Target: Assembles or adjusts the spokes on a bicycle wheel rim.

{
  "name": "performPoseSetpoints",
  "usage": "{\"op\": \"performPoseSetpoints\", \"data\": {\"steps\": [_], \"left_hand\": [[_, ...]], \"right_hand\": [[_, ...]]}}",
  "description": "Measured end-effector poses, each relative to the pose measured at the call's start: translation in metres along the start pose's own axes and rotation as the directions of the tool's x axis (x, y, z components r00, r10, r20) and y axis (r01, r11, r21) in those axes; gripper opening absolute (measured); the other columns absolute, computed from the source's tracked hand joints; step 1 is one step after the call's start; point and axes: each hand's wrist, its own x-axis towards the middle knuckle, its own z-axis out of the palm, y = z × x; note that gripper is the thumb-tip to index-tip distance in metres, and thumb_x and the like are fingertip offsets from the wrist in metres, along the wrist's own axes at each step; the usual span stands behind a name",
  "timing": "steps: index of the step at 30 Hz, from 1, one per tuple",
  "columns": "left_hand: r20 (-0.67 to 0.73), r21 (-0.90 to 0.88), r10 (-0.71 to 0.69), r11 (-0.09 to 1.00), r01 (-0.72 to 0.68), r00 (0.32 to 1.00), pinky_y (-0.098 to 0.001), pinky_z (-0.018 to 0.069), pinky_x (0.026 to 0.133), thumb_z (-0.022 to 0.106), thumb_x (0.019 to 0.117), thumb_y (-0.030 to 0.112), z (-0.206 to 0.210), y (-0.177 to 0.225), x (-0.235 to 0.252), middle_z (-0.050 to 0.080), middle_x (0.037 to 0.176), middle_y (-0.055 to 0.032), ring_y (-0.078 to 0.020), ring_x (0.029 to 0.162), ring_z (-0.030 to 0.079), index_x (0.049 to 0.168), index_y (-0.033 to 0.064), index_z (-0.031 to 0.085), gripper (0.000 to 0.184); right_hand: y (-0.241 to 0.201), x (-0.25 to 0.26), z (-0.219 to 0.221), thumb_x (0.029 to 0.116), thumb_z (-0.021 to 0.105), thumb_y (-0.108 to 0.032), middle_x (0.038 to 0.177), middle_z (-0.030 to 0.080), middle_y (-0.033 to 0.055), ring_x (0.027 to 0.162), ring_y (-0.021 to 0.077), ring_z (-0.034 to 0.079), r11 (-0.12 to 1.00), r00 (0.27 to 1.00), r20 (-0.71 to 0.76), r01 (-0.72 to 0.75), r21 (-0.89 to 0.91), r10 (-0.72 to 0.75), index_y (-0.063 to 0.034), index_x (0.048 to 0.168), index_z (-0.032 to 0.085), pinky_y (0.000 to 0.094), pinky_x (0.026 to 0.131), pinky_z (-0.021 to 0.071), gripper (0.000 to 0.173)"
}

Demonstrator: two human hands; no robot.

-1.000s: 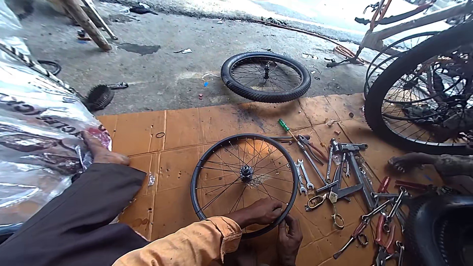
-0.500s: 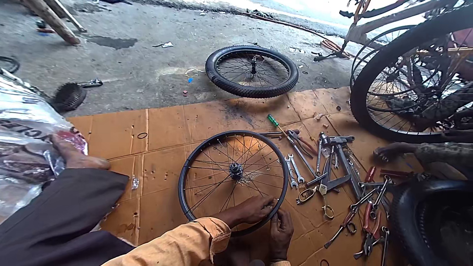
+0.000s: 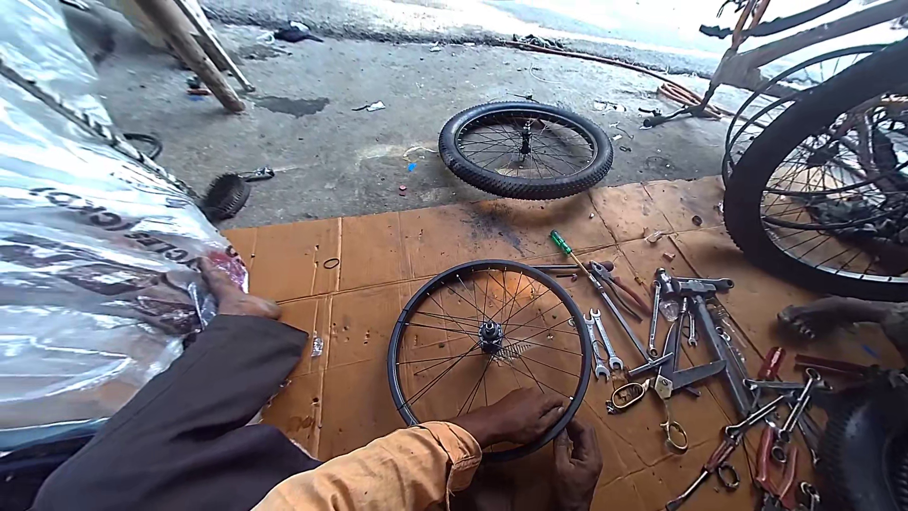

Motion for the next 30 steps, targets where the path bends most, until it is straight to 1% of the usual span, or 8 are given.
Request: {"op": "performPoseSetpoints", "data": {"steps": [5, 7, 11, 17, 21, 24, 27, 30], "left_hand": [[0.004, -0.04, 0.009, 0.999, -0.009, 1.0, -0.0611, 0.0512, 0.086, 0.036, 0.1101, 0.03, 0.001, 0.001, -0.002, 0.066, 0.099, -0.0214, -0.0385, 0.096, 0.067, 0.121, 0.0006, 0.059, 0.039], [-0.01, -0.004, 0.0, 1.0, 0.0, 1.0, -0.062, 0.0505, 0.088, 0.033, 0.1119, 0.034, 0.001, 0.003, -0.003, 0.067, 0.099, -0.0219, -0.0393, 0.098, 0.067, 0.118, 0.0004, 0.062, 0.045], [-0.03, -0.052, 0.01, 0.999, -0.011, 1.0, -0.062, 0.0523, 0.088, 0.038, 0.1094, 0.03, 0.004, -0.002, -0.002, 0.068, 0.105, -0.0217, -0.0388, 0.1, 0.068, 0.127, 0.0018, 0.058, 0.039], [-0.028, 0.022, -0.011, 1.0, 0.012, 1.0, -0.0632, 0.0517, 0.084, 0.033, 0.1116, 0.037, 0.003, 0.004, -0.004, 0.067, 0.097, -0.0209, -0.0394, 0.096, 0.068, 0.119, 0.003, 0.062, 0.045], [-0.186, 0.058, 0.0, 0.998, 0.011, 0.983, -0.0562, 0.0535, 0.096, 0.046, 0.1076, 0.026, -0.002, 0.008, -0.032, 0.069, 0.122, -0.0143, -0.0313, 0.111, 0.068, 0.142, 0.0107, 0.056, 0.039], [-0.592, 0.205, 0.108, 0.979, 0.02, 0.799, -0.0451, 0.0532, 0.103, 0.052, 0.1047, 0.019, -0.014, -0.01, -0.07, 0.071, 0.123, -0.0102, -0.024, 0.117, 0.067, 0.129, 0.0083, 0.067, 0.03], [-0.798, 0.287, 0.061, 0.913, 0.288, 0.6, -0.0459, 0.0552, 0.1, 0.057, 0.1016, 0.019, -0.047, -0.049, -0.097, 0.071, 0.123, -0.0103, -0.0258, 0.116, 0.067, 0.12, 0.0088, 0.072, 0.026], [-0.76, 0.325, -0.111, 0.788, 0.523, 0.64, -0.05, 0.0526, 0.098, 0.063, 0.0984, 0.018, -0.08, -0.081, -0.105, 0.068, 0.126, -0.0106, -0.0299, 0.119, 0.063, 0.124, 0.0121, 0.072, 0.028]], "right_hand": [[0.002, 0.0, -0.003, 0.0926, 0.059, -0.015, 0.093, 0.07, 0.0088, 0.087, 0.0075, 0.067, 0.994, 0.999, -0.009, 0.049, -0.1, -0.051, 0.0029, 0.093, 0.073, 0.0199, 0.081, 0.0571, 0.022], [0.001, 0.0, -0.003, 0.0925, 0.06, -0.015, 0.094, 0.069, 0.0091, 0.087, 0.0057, 0.067, 0.995, 0.999, 0.001, 0.049, -0.082, -0.049, 0.0043, 0.095, 0.072, 0.0179, 0.081, 0.0564, 0.023], [0.001, -0.002, -0.004, 0.0902, 0.062, -0.011, 0.095, 0.068, 0.0097, 0.088, 0.0037, 0.066, 0.999, 1.0, 0.018, 0.015, -0.034, -0.014, 0.0073, 0.1, 0.069, 0.0172, 0.082, 0.0567, 0.022], [-0.002, -0.001, -0.002, 0.0885, 0.062, -0.007, 0.093, 0.066, 0.008, 0.083, 0.0034, 0.066, 0.999, 0.999, 0.003, -0.048, 0.003, 0.048, 0.0062, 0.097, 0.068, 0.0176, 0.078, 0.0574, 0.016], [-0.005, -0.001, -0.004, 0.0886, 0.062, -0.004, 0.096, 0.067, 0.0087, 0.086, 0.0045, 0.067, 0.995, 0.995, 0.025, -0.095, 0.035, 0.094, 0.0062, 0.1, 0.067, 0.0188, 0.08, 0.0585, 0.016], [-0.008, 0.0, -0.01, 0.0878, 0.062, -0.002, 0.098, 0.068, 0.0095, 0.088, 0.0062, 0.068, 0.991, 0.991, 0.048, -0.129, 0.039, 0.127, 0.0061, 0.103, 0.068, 0.0204, 0.081, 0.0594, 0.018], [-0.009, 0.0, -0.011, 0.086, 0.063, -0.002, 0.097, 0.068, 0.0092, 0.086, 0.0076, 0.068, 0.989, 0.988, 0.057, -0.145, 0.035, 0.143, 0.0048, 0.103, 0.069, 0.0217, 0.079, 0.0599, 0.019], [-0.007, 0.001, -0.01, 0.0846, 0.063, -0.003, 0.095, 0.068, 0.008, 0.084, 0.0069, 0.068, 0.989, 0.988, 0.058, -0.145, 0.016, 0.144, 0.0036, 0.101, 0.068, 0.0214, 0.077, 0.0598, 0.019]]}}
